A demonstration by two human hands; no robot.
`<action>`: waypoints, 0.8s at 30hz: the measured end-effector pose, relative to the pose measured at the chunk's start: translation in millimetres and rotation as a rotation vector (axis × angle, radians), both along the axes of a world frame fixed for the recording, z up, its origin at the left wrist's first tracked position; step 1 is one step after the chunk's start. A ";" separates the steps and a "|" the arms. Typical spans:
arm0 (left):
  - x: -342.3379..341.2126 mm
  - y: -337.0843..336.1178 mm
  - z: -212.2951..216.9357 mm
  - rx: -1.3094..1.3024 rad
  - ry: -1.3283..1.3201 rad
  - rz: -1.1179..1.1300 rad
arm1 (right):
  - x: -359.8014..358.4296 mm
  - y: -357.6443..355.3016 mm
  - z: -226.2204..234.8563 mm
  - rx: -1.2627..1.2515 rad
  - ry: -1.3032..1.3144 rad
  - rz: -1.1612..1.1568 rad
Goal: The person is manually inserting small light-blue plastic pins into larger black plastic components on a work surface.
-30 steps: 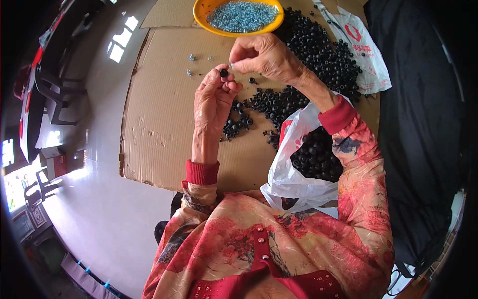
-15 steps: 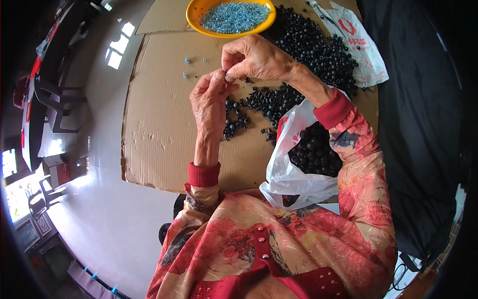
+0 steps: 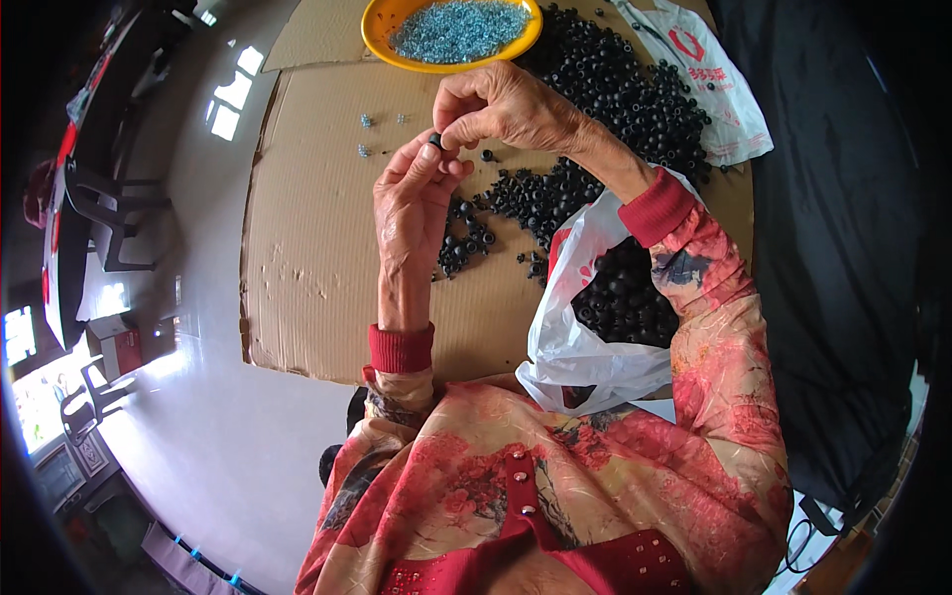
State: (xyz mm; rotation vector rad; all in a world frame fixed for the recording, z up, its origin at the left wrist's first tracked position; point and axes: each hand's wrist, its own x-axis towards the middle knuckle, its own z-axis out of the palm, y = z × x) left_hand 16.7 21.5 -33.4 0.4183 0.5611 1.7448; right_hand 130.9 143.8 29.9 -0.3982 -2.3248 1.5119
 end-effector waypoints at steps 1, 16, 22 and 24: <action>1.2 0.6 0.5 0.006 -0.007 -0.009 | 1.1 0.8 2.1 0.015 -0.021 0.001; -8.4 0.9 -11.7 -0.020 -0.110 -0.033 | 22.8 37.3 -62.8 0.520 -0.367 -0.022; -2.7 0.3 -10.5 -0.043 -0.183 -0.066 | 28.1 34.8 -76.1 0.913 -0.395 0.011; 1.6 1.2 -9.0 -0.048 -0.205 -0.084 | 28.0 36.2 -84.0 0.971 -0.412 -0.005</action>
